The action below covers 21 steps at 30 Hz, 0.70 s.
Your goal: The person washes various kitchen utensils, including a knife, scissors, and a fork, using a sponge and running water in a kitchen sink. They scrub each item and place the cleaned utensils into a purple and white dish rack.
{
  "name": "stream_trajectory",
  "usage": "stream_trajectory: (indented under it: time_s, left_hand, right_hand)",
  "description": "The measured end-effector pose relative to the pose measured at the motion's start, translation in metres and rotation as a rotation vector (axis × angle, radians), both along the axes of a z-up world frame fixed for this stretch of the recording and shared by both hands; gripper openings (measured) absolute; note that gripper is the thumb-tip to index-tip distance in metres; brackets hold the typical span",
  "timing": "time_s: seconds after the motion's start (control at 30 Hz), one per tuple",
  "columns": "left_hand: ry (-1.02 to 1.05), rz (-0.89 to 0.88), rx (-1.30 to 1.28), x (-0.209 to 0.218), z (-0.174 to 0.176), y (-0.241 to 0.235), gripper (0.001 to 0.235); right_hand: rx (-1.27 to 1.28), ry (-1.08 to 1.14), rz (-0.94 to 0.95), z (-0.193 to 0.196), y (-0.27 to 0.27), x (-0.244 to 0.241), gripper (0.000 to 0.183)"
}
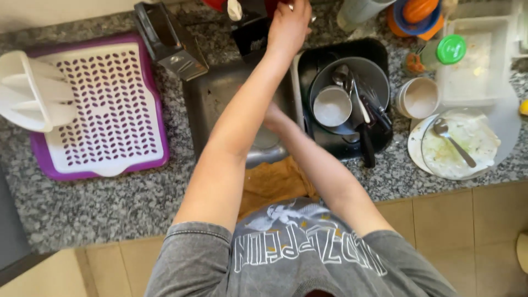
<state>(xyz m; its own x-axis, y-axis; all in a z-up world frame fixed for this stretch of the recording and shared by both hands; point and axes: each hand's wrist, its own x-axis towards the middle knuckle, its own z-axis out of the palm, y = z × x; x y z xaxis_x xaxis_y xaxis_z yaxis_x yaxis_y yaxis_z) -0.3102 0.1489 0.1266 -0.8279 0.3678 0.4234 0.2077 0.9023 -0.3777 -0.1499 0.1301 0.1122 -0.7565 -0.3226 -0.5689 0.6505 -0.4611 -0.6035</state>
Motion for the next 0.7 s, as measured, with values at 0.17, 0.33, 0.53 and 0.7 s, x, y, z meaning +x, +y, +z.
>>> stream_trajectory:
  time_s: [0.17,0.33,0.53,0.7]
  left_hand:
    - [0.092,0.02,0.018,-0.034,-0.033,0.017,0.031]
    - [0.277,-0.036,-0.033,-0.026,-0.027,0.009,0.011]
    - [0.155,-0.049,-0.14,-0.021,-0.027,0.005,0.018]
    - [0.215,-0.026,-0.152,-0.021,-0.036,0.006,0.017]
  right_hand:
    - [0.063,0.076,-0.049,0.001,-0.004,0.0,0.021]
    - [0.106,0.072,-0.101,-0.004,-0.006,-0.002,0.021]
    - [0.137,0.073,-0.081,-0.002,-0.008,-0.007,0.02]
    - [0.168,0.114,-0.014,-0.004,-0.005,0.0,0.02]
